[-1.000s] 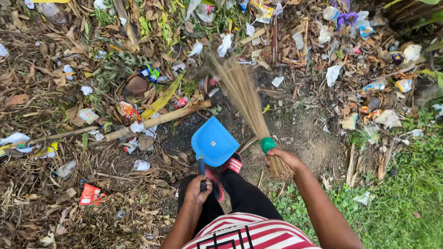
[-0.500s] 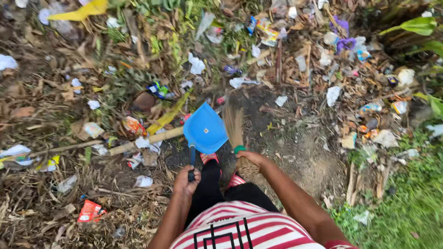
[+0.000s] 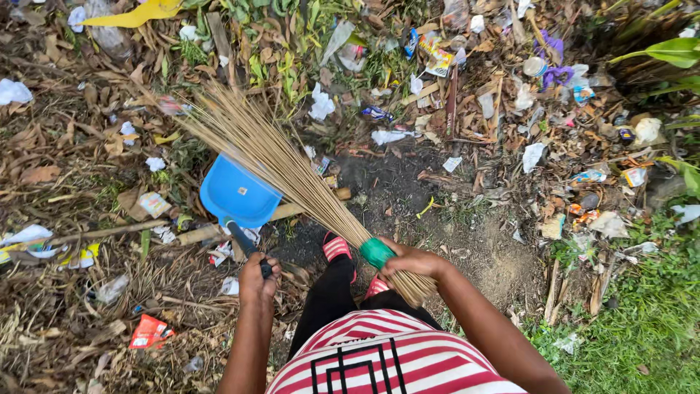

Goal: The person sweeps scattered trash on a grassy ground using a traditional broom and a blue dustpan. They gather debris into the dustpan and continue sweeping across the area.

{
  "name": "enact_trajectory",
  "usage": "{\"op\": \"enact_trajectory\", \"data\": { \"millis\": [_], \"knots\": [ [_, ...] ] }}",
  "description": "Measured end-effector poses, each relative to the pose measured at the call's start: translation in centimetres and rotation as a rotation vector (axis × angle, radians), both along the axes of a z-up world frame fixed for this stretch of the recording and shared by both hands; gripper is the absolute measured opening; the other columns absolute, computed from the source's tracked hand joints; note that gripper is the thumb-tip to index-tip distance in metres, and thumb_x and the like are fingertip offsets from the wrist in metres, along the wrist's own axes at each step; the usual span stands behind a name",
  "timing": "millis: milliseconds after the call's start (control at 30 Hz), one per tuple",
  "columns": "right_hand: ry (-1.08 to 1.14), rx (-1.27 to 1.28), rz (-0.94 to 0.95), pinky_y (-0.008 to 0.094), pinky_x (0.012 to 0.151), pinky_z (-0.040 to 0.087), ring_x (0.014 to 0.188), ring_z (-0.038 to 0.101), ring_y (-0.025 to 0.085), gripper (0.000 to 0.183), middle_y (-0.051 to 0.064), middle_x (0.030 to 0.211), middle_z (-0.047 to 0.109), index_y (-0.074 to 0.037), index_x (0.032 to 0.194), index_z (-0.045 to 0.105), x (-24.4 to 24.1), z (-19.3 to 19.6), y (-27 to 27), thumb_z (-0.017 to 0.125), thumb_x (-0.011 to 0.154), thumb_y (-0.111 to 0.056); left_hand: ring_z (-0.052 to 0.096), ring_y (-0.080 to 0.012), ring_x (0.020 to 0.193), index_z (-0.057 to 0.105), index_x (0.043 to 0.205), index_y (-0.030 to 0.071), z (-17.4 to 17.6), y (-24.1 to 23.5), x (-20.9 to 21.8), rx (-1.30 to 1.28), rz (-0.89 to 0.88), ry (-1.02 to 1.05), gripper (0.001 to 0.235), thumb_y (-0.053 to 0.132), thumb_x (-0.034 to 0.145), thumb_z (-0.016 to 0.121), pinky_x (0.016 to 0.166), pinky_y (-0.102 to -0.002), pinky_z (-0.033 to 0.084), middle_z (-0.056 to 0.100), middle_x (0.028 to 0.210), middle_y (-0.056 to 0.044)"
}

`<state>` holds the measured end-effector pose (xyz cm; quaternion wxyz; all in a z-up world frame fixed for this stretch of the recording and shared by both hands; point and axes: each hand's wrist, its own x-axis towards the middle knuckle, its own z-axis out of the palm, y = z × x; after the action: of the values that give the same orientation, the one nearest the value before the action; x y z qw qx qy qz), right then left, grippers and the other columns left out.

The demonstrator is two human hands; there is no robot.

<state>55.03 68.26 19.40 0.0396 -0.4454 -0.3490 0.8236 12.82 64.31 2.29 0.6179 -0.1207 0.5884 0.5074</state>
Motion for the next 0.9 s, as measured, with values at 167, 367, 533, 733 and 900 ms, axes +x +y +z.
{"op": "enact_trajectory", "data": {
  "millis": [167,367,533,733,900],
  "knots": [
    [-0.184,-0.044,-0.182,0.033,0.067,0.064,0.067,0.07,0.018,0.092,0.008,0.081,0.07,-0.024,0.158,0.023,5.6,2.0,-5.4,0.07,0.08,-0.033,0.056,-0.021,0.062,0.05,0.093,0.002,0.3,1.4,-0.5,0.045,-0.006,-0.099,0.013,0.012,0.093,0.058,0.048,-0.032,0.045,0.052,0.076,-0.01],
    [-0.24,-0.382,-0.837,0.043,0.058,0.063,0.064,0.071,0.029,0.042,0.012,0.078,0.069,-0.007,0.111,0.05,10.4,-6.6,-8.6,0.071,0.086,-0.034,0.054,-0.0187,0.06,0.05,0.093,0.004,-0.9,1.8,1.3,-0.013,-0.059,-0.216,0.012,0.011,0.089,0.059,0.048,-0.03,0.045,0.055,0.075,-0.01],
    [-0.172,-0.442,-0.883,0.041,0.056,0.06,0.059,0.068,0.027,0.029,0.011,0.075,0.069,-0.007,0.098,0.064,10.0,-17.1,0.1,0.071,0.086,-0.032,0.052,-0.0197,0.056,0.05,0.09,0.002,-2.4,1.4,3.7,-0.078,-0.149,-0.379,0.014,0.013,0.087,0.06,0.046,-0.03,0.045,0.053,0.068,-0.009],
    [-0.103,-0.128,-0.66,0.041,0.06,0.06,0.068,0.071,0.025,0.035,0.011,0.084,0.071,-0.015,0.114,0.055,1.2,-20.1,14.0,0.071,0.083,-0.022,0.052,-0.0179,0.057,0.051,0.087,0.005,-2.2,0.6,6.3,-0.136,-0.2,-0.294,0.006,0.008,0.089,0.057,0.045,-0.029,0.044,0.054,0.069,-0.008],
    [0.029,0.022,-0.564,0.04,0.062,0.061,0.07,0.071,0.023,0.063,0.01,0.085,0.07,-0.014,0.137,0.04,-3.8,-12.1,18.6,0.07,0.082,-0.02,0.054,-0.0181,0.058,0.052,0.087,0.004,-1.8,1.1,7.4,-0.178,-0.275,-0.246,0.006,0.008,0.091,0.056,0.046,-0.029,0.045,0.054,0.07,-0.008]
  ]
}}
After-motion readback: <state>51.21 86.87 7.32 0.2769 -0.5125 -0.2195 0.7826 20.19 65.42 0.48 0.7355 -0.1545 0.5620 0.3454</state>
